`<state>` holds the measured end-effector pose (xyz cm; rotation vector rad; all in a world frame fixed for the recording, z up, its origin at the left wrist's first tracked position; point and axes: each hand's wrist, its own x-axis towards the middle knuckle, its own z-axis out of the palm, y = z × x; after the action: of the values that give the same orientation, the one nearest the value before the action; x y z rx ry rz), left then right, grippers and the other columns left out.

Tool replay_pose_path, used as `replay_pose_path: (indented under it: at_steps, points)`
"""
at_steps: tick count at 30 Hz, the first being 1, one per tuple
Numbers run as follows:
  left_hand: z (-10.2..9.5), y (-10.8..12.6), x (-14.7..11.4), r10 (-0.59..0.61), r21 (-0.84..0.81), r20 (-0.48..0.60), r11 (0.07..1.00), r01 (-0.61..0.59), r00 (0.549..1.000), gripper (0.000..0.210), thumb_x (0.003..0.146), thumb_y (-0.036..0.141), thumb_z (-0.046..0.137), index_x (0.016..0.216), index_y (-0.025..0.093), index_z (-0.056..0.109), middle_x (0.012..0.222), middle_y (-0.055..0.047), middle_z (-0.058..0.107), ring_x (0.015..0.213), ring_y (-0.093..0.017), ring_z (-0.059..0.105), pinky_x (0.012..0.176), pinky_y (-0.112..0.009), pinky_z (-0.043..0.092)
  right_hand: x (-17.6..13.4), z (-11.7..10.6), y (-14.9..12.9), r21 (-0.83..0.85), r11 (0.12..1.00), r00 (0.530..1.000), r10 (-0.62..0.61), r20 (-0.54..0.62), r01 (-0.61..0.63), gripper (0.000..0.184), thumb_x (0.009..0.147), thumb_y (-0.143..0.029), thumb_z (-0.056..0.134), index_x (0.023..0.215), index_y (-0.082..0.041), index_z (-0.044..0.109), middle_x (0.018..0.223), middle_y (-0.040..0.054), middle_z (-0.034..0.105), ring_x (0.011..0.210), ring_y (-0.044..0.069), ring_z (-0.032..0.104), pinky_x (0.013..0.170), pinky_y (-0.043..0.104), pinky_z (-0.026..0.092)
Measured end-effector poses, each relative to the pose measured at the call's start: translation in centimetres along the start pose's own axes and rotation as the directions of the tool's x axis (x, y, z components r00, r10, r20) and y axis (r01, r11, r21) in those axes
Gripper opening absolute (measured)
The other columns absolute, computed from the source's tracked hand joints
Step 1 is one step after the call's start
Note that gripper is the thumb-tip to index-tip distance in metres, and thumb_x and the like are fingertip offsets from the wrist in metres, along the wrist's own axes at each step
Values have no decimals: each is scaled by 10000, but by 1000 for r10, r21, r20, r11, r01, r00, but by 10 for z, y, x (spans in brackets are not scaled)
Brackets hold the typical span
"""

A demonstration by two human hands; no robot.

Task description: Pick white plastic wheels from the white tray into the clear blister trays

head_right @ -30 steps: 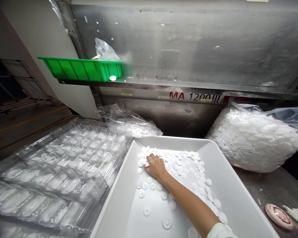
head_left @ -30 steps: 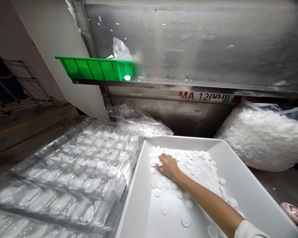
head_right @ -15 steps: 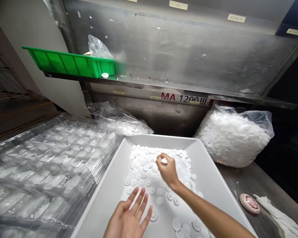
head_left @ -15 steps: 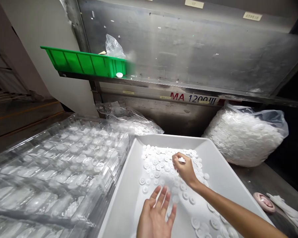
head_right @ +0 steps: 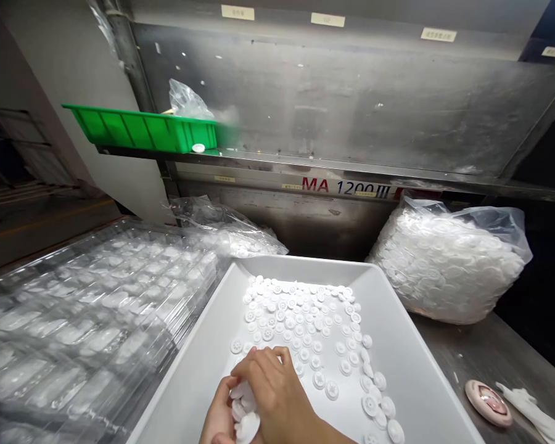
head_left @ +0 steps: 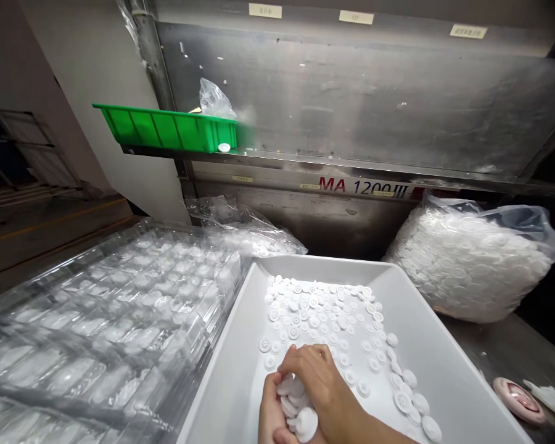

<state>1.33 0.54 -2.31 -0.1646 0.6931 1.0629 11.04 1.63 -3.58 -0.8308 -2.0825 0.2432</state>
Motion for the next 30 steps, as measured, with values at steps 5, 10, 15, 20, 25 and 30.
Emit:
replay_pose_path:
  at_steps: [5,10,15,20,25,30]
  points:
    - [6,-3,-6,-62,-35,-27,998,61,998,27,750,191,544,731,181,527,723,-31,636,753,-211,646,759,-322,492,-11,11,4,5,998,995,69,-67,-69,422,809,-300,578,1175,-218,384,1002,69,544,960,258,522,821,428,338]
    - [1,-5,-5,-45,-41,-97,998,41,994,59,745,145,523,788,184,533,777,-27,674,832,-226,662,768,-329,489,-6,-23,0,96,976,961,172,218,-197,481,838,-320,572,1282,-300,388,1237,86,441,1130,284,437,916,471,378]
    - [3,-6,-4,-34,-43,-121,999,29,992,357,742,115,525,1093,178,539,866,-31,705,856,-230,669,770,-347,496,14,-55,-3,140,895,845,333,420,-423,267,907,-228,447,1158,-306,493,1195,36,439,1013,144,527,815,278,490]
    - [10,-8,-7,-43,-19,-140,999,41,989,408,749,117,546,1156,151,551,927,-68,713,878,-240,665,800,-371,496,16,-63,-4,114,826,763,446,467,-552,302,865,-192,522,1129,-331,475,1137,-20,489,1050,127,504,897,272,441]
    - [19,-8,-10,-73,-40,-162,997,67,984,357,787,175,536,1142,163,577,1010,-83,688,860,-213,658,809,-357,491,16,-66,-1,107,796,733,484,478,-596,190,870,-184,498,1008,-310,533,1099,-41,508,965,112,530,858,257,441]
    - [23,-7,-11,-72,-110,-171,992,53,983,400,815,188,502,1213,158,515,957,-108,673,731,-182,640,743,-356,498,22,-70,4,77,857,783,425,454,-509,191,828,-106,531,871,-287,575,1049,-45,507,958,103,530,835,226,418]
